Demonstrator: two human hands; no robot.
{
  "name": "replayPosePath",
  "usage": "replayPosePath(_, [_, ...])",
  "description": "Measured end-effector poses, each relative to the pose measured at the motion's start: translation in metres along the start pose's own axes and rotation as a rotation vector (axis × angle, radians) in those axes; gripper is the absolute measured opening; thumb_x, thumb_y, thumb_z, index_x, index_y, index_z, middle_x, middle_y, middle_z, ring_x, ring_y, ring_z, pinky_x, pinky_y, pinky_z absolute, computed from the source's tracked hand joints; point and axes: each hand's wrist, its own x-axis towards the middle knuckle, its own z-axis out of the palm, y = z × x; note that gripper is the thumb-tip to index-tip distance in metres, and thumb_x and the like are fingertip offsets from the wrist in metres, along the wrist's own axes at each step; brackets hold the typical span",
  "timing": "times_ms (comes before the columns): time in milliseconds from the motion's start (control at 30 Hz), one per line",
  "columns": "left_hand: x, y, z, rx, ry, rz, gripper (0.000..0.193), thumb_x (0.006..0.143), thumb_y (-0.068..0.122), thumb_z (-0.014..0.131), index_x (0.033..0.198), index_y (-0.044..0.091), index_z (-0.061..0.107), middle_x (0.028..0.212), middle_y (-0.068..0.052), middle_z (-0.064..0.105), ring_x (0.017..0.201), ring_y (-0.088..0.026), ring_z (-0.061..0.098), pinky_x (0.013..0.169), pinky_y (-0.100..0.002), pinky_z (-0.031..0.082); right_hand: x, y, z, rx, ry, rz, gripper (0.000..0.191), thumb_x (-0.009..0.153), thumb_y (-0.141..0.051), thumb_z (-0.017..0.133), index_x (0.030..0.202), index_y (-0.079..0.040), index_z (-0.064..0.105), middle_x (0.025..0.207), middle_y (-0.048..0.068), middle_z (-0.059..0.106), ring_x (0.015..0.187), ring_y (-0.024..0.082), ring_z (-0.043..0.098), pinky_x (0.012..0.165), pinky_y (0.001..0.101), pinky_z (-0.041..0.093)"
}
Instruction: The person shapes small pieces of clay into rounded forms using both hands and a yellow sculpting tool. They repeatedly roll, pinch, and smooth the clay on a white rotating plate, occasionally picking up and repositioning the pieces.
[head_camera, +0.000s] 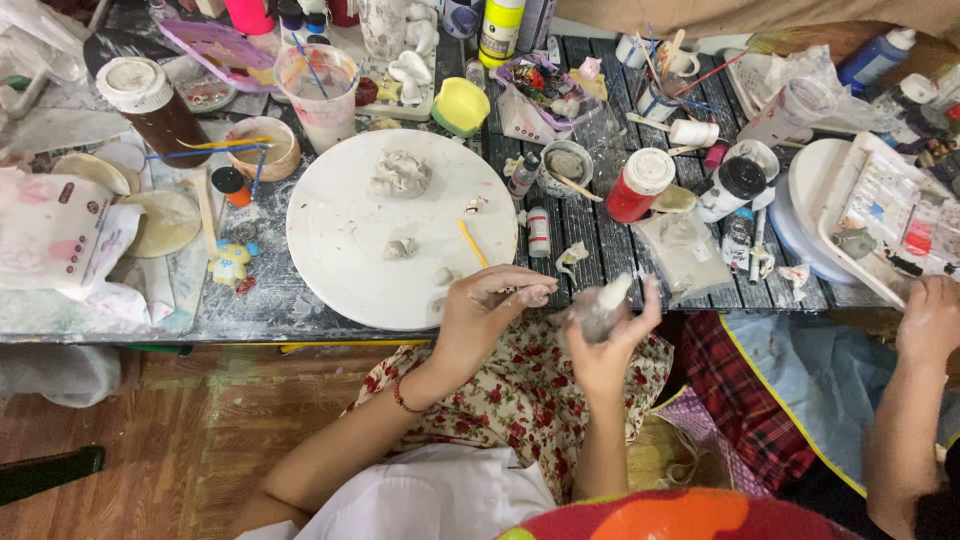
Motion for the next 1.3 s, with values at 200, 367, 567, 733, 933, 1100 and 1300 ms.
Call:
replayPosePath(200, [-0.005,-0.006,0.008,-0.046,0.009,-0.082,0.013,0.094,0.001,0.069,0.104,0.0,0.077,0.106,-0.01,0.077,0.095,-0.012,0.072,0.086,-0.027,0.06,-0.018,-0.034,0.009,0.517,-0.293,0.009,0.093,0.089,-0.004,0.064,0.162,-0.024,0.01,0.105,0.018,0.061,0.076,0.028,0.07,0.068,0.0425,0.065])
replayPosePath(367, [-0.01,-0.01,0.004,0.07,-0.024,-0.086,0.007,0.09,0.001,0.075,0.096,-0.001,0.078,0.096,-0.009,0.077,0.087,-0.013,0.071,0.078,-0.026,0.057,-0.027,-0.041,0.004,0.925,-0.46,0.153,0.086,0.087,-0.002,0.068,0.157,-0.024,0.023,0.099,0.018,0.058,0.066,0.031,0.068,0.056,0.0426,0.062])
replayPosePath(567, [-0.011,-0.017,0.007,0.02,-0.037,-0.075,0.008,0.091,0.002,0.075,0.098,-0.002,0.077,0.098,-0.01,0.076,0.089,-0.014,0.071,0.08,-0.027,0.058,-0.037,-0.042,-0.005,0.434,-0.283,-0.013,0.077,0.088,0.006,0.062,0.154,-0.018,0.031,0.11,0.016,0.057,0.077,0.019,0.063,0.062,0.0334,0.059])
replayPosePath(733, [-0.01,-0.022,0.011,-0.255,-0.024,-0.216,0.018,0.1,0.007,0.067,0.113,-0.002,0.075,0.108,-0.011,0.074,0.094,-0.013,0.071,0.086,-0.03,0.064,-0.045,-0.043,-0.003,-0.038,-0.094,-0.267,0.077,0.09,0.016,0.061,0.153,-0.015,0.031,0.115,0.014,0.055,0.093,0.019,0.061,0.079,0.0317,0.056])
replayPosePath(933, [-0.011,-0.022,0.012,-0.27,-0.06,-0.256,0.024,0.102,0.011,0.064,0.119,-0.002,0.074,0.11,-0.011,0.074,0.097,-0.013,0.071,0.086,-0.029,0.063,-0.05,-0.056,-0.004,-0.123,-0.005,-0.272,0.062,0.087,0.015,0.065,0.141,-0.007,0.043,0.108,0.014,0.056,0.089,0.018,0.064,0.075,0.029,0.055])
replayPosePath(1100, [-0.01,-0.019,0.011,-0.161,-0.072,-0.254,0.024,0.102,0.012,0.065,0.119,-0.002,0.076,0.105,-0.01,0.077,0.09,-0.011,0.069,0.081,-0.026,0.059,-0.05,-0.059,0.001,-0.098,0.028,-0.276,0.058,0.088,0.014,0.066,0.136,-0.01,0.042,0.11,0.015,0.056,0.091,0.018,0.064,0.076,0.03,0.056])
replayPosePath(1300, [-0.012,-0.018,0.01,-0.183,-0.071,-0.236,0.023,0.102,0.012,0.066,0.117,-0.002,0.076,0.102,-0.01,0.077,0.087,-0.01,0.07,0.081,-0.026,0.058,-0.053,-0.049,-0.003,-0.054,-0.03,-0.306,0.07,0.088,0.016,0.062,0.146,-0.012,0.035,0.111,0.016,0.056,0.09,0.02,0.062,0.074,0.0304,0.057])
